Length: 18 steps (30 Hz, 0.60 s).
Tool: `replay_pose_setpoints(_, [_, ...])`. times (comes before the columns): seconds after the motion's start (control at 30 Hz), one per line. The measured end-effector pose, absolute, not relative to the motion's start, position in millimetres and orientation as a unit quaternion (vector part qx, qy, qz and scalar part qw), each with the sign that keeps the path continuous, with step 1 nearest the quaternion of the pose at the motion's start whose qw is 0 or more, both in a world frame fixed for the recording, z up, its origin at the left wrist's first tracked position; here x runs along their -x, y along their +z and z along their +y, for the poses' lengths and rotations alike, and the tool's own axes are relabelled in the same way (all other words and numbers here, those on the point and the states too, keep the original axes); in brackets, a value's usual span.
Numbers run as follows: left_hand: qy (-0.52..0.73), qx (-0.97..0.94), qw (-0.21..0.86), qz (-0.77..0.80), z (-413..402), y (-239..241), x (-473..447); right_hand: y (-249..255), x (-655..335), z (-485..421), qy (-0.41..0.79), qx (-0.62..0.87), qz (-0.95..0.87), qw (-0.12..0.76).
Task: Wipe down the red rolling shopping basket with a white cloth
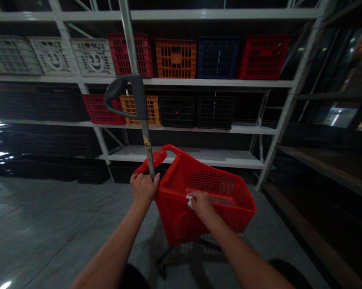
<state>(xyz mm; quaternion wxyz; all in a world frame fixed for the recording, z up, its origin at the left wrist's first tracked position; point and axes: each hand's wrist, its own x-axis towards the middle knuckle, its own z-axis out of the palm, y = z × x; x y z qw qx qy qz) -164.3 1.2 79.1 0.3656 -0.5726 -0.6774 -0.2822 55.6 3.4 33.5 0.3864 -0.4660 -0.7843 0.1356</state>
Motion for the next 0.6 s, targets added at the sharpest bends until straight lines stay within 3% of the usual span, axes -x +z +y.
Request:
replay_pose_setpoints(0.27, [-0.296,0.578,0.351,-0.675,-0.6,79.3,154.8,65.0,15.9,6.8,0.155,0.343,-0.8,0.467])
replay_pose_setpoints(0.6, [-0.306,0.583,0.338,-0.672,3.9,78.6,157.6,28.0,-47.8,1.0,0.161,0.447,-0.751,0.458])
